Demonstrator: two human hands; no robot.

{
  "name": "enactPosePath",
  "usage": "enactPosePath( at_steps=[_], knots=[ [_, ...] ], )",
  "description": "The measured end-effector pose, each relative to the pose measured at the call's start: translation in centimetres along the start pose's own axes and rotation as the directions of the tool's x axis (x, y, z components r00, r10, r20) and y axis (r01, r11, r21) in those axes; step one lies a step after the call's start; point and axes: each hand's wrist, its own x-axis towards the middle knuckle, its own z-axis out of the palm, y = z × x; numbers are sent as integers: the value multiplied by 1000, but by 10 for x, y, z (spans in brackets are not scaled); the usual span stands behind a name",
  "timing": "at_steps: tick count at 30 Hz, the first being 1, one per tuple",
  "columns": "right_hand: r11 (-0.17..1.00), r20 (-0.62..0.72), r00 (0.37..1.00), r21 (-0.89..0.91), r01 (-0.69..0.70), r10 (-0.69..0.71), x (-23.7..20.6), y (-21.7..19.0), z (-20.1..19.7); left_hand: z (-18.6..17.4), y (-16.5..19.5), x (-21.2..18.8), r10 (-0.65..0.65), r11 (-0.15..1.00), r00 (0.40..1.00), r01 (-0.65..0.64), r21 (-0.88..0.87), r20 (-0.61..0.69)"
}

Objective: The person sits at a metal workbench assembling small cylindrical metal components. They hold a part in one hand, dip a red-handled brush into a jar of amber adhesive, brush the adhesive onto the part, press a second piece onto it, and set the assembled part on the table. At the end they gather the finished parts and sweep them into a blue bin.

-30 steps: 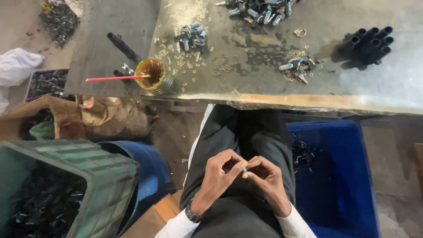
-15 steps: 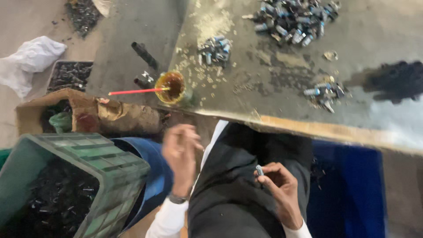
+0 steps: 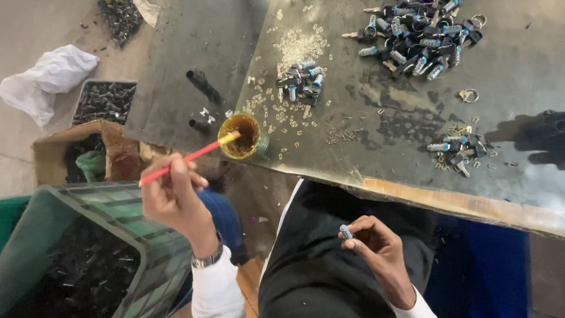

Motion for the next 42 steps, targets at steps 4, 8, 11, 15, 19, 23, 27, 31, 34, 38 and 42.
enactPosePath(
  at_steps=[4, 8, 11, 15, 19, 23, 27, 31, 34, 38, 42],
  knots=[
    [1000, -84, 996, -4, 14, -14, 2, -6, 11, 9, 18, -27, -108, 945, 989, 135, -299, 104],
    [988, -129, 990, 132, 77, -60, 5, -9, 16, 33, 24, -56, -238, 827, 918, 363, -429, 317],
    [973, -188, 978, 197, 123, -86, 4, -15, 14, 49, 25, -72, -294, 740, 840, 502, -448, 456],
    [956, -231, 968, 247, 161, -103, 1, -22, 9, 61, 22, -83, -286, 705, 796, 552, -445, 534],
    [950, -264, 960, 263, 167, -95, -1, -25, 5, 66, 18, -88, -237, 679, 774, 564, -470, 587],
    [940, -261, 961, 299, 165, -86, 1, -23, 3, 67, 13, -91, -133, 706, 753, 528, -471, 645],
    [938, -240, 968, 311, 151, -76, 3, -22, 3, 66, 9, -94, -174, 715, 745, 545, -437, 644],
    [944, -228, 970, 294, 152, -85, 4, -22, 2, 65, 6, -95, -183, 745, 728, 541, -390, 661],
    [951, -236, 969, 277, 140, -73, 5, -22, 2, 64, 6, -95, -182, 746, 771, 512, -425, 611],
    [954, -240, 968, 267, 136, -71, 6, -23, 0, 67, 7, -94, -219, 737, 738, 553, -387, 638],
    [968, -253, 966, 228, 110, -50, 6, -22, -2, 70, 11, -92, -234, 769, 707, 554, -318, 667]
  ],
)
